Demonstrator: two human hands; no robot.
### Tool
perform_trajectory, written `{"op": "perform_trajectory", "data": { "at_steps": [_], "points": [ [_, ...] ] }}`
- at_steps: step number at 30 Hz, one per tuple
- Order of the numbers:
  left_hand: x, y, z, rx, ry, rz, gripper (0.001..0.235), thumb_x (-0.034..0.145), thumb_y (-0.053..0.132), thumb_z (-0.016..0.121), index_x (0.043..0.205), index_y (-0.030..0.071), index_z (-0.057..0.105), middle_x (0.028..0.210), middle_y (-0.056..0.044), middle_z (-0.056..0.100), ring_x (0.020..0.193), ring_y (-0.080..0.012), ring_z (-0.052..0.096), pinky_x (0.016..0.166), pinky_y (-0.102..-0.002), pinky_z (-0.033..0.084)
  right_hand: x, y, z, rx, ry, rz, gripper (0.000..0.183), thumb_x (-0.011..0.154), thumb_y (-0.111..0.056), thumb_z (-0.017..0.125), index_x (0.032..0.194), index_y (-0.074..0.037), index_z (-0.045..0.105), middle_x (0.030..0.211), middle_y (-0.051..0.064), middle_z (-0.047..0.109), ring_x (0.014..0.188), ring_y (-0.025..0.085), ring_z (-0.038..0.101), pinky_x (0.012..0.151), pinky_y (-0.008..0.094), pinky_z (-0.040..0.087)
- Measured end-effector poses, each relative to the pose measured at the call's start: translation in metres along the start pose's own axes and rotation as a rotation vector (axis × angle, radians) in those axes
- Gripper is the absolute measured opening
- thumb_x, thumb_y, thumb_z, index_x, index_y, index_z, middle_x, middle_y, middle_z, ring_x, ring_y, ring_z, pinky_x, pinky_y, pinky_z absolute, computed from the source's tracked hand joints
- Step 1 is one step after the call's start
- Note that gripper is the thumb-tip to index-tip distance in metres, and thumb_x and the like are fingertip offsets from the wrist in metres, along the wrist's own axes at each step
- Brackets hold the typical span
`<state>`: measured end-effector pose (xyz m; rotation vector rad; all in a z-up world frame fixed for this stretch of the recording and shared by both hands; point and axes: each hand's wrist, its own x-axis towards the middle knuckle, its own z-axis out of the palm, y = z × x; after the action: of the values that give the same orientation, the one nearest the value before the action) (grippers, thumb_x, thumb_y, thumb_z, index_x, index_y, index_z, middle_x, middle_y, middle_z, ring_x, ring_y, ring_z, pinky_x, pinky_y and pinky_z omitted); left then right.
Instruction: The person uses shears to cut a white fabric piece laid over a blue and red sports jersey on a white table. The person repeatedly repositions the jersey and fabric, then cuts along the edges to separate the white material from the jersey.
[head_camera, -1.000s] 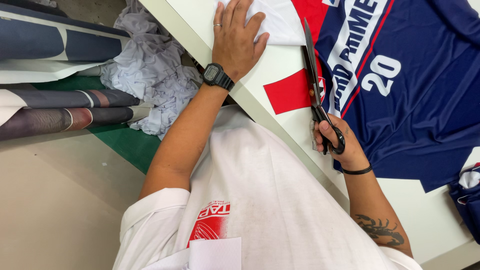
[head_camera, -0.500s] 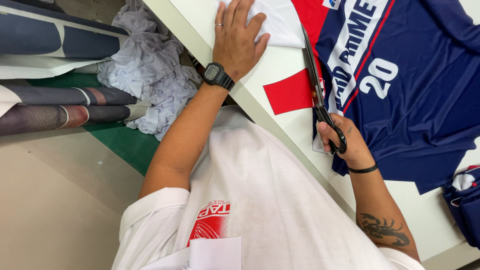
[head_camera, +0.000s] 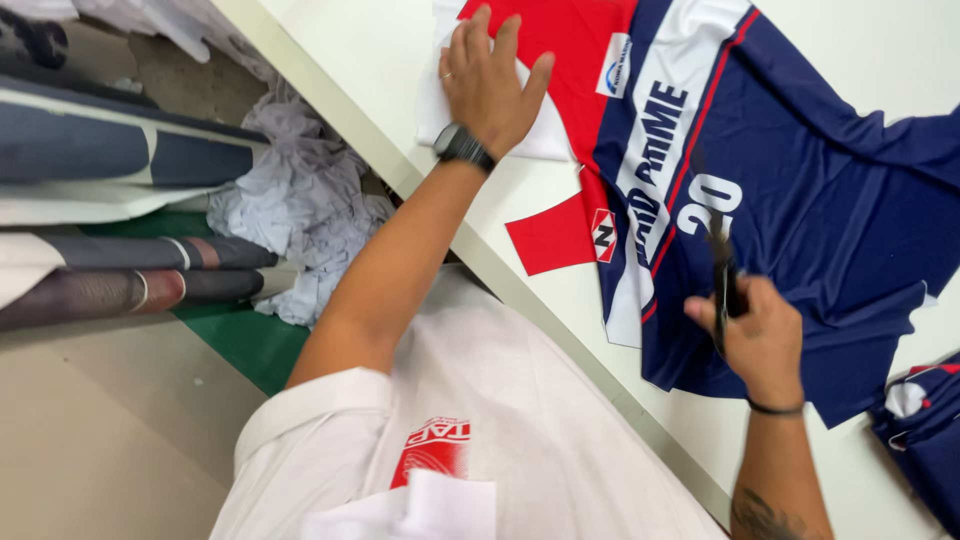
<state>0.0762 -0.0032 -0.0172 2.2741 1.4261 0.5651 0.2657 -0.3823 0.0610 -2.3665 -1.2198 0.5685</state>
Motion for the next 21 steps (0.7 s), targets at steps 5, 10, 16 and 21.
{"op": "perform_trajectory", "data": {
  "at_steps": [5,10,16,21],
  "points": [
    [0.054,0.041,0.052,0.208,-0.119,0.216,0.076,0.094,0.059,0.056,0.151,0.012,0.042,0.156,-0.02,0.033,0.147,-0.0415,0.023,0.119,-0.064,0.014,0.002,0.013,0.055,-0.17,0.525,-0.036,0.051,0.084,-0.036,0.096,0.103,-0.001,0.065,0.093,0.014,0.07,0.083,0.03,0.068,0.073,0.039,0.053],
    [0.063,0.05,0.048,0.093,-0.099,0.405,0.067,0.102,0.057,0.056,0.153,0.015,0.043,0.163,-0.015,0.03,0.153,-0.0369,0.023,0.124,-0.064,0.013,-0.051,-0.02,0.048,0.176,0.33,0.227,0.054,0.083,-0.045,0.086,0.103,-0.002,0.06,0.084,0.003,0.068,0.072,0.015,0.064,0.067,0.032,0.053],
    [0.027,-0.007,0.016,0.183,-0.209,0.326,0.071,0.097,0.056,0.063,0.151,0.013,0.045,0.162,-0.021,0.022,0.15,-0.044,0.018,0.119,-0.069,0.011,-0.056,-0.072,0.059,1.015,-0.352,0.183,0.069,0.082,-0.069,0.068,0.103,-0.004,0.059,0.075,0.001,0.058,0.064,0.01,0.058,0.057,0.025,0.05],
    [0.007,-0.027,0.024,0.17,-0.069,0.249,0.07,0.098,0.053,0.062,0.152,0.012,0.046,0.163,-0.02,0.023,0.151,-0.0446,0.018,0.119,-0.072,0.012,-0.026,-0.098,0.083,0.797,-0.477,0.288,0.064,0.086,-0.067,0.061,0.094,-0.004,0.06,0.068,0.002,0.058,0.059,0.013,0.061,0.055,0.026,0.049]
  ]
}}
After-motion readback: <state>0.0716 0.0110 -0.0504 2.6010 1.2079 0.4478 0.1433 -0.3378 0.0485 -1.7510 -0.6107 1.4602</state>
